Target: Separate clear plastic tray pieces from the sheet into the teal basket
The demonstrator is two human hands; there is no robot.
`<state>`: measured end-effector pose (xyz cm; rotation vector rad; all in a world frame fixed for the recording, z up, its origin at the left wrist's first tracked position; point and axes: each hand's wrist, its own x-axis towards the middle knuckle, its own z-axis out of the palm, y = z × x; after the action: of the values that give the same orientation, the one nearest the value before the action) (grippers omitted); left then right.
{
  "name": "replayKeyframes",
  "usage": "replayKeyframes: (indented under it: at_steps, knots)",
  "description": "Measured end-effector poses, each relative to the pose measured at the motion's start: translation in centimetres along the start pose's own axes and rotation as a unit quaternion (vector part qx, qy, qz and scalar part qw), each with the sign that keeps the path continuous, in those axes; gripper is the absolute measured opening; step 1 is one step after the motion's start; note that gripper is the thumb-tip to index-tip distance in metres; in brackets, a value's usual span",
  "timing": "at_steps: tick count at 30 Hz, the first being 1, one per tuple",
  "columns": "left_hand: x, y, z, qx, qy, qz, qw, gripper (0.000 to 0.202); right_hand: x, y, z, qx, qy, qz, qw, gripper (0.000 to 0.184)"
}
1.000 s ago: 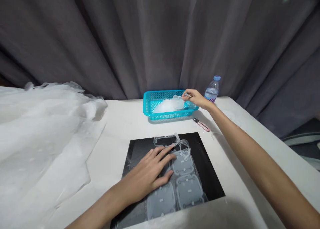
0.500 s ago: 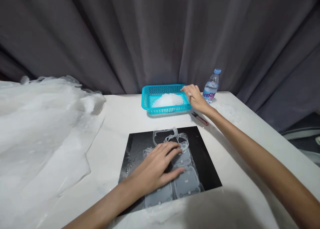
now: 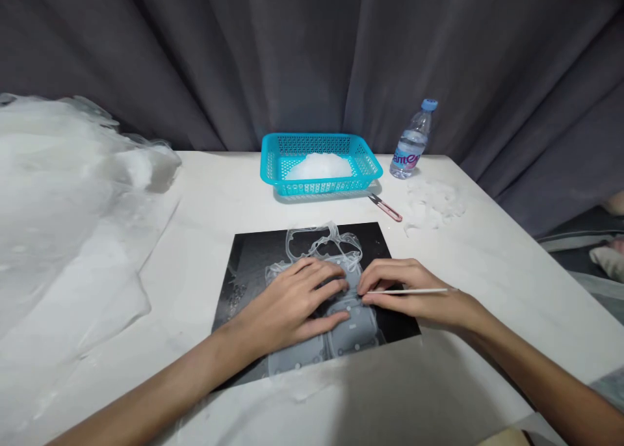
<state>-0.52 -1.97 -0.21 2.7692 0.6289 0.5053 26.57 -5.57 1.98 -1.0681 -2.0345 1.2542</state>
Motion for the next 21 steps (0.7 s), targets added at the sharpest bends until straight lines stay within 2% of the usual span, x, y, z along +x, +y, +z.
replayKeyframes:
  at_steps: [8, 15, 21]
  knots:
    - [-0.65, 0.10, 0.68, -0.007, 0.000, -0.028, 1.000, 0.055, -0.41, 0.66, 0.13, -0.046, -0.014, -0.081, 0.996, 0.010]
    - [-0.48, 0.39, 0.56, -0.039, 0.019, -0.056, 0.997, 0.052, -0.25, 0.01, 0.11, -0.068, -0.016, -0.091, 0.993, 0.011]
    - [-0.45, 0.35, 0.80, -0.061, 0.021, -0.090, 0.994, 0.055, -0.18, 0.38, 0.24, -0.091, -0.012, -0.109, 0.990, 0.012]
